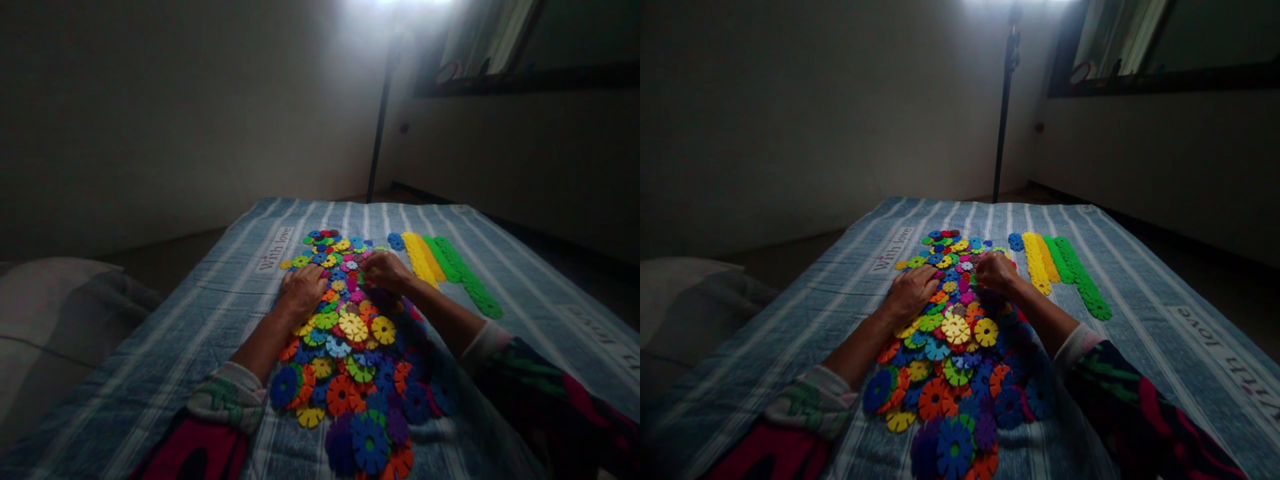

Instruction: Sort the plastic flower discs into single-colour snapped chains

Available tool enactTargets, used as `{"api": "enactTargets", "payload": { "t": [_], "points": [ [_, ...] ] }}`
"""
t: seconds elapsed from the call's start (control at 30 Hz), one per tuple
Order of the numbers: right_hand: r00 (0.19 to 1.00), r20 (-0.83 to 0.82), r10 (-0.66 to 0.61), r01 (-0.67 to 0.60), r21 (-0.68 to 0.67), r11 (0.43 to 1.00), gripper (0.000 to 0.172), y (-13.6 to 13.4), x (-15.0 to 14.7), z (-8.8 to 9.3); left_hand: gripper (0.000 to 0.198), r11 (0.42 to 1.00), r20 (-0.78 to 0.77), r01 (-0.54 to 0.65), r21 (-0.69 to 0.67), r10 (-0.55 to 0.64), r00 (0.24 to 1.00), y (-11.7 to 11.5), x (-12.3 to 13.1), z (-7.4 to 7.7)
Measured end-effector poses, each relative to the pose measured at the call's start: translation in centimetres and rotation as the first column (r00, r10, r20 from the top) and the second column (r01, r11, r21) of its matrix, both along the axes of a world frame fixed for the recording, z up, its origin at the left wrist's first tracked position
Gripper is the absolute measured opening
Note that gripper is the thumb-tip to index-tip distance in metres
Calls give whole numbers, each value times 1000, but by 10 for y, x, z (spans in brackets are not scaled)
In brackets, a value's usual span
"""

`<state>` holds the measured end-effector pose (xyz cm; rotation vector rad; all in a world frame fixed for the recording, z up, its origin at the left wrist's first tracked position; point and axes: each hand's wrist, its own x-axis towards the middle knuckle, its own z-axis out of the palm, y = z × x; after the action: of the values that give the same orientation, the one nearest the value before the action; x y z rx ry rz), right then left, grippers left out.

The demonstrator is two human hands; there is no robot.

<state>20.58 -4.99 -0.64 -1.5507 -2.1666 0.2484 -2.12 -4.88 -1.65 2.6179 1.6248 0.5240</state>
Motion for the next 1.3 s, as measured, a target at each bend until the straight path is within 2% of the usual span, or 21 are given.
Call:
{"api": "enactTargets", "payload": {
  "t": [0.17,0.37,0.5,0.67,0.8,1.0,1.3],
  "points": [
    [990,-130,-55,58,21,998,12,-2,18,9,24,1000,-30,-4,0,4,1000,-1,1,3],
    [963,-178,-201,208,22,978,13,-14,86,33,25,1000,-13,7,1,-7,1000,0,2,6],
    [953,-110,-281,285,22,958,14,-26,138,37,25,1000,3,2,1,-2,1000,1,2,6],
    [952,33,-304,305,-11,952,12,-39,179,25,28,1000,0,-3,8,3,1000,2,1,7],
    [953,121,-277,284,-46,958,12,-44,192,16,30,1000,-19,-2,-14,2,1000,2,1,7],
    [948,203,-243,261,-66,963,12,-46,194,8,32,1000,-4,1,-10,-1,1000,3,0,6],
    [868,348,-354,375,8,927,15,-48,189,7,34,999,-25,-13,-36,12,1000,1,2,9]
  ]
}}
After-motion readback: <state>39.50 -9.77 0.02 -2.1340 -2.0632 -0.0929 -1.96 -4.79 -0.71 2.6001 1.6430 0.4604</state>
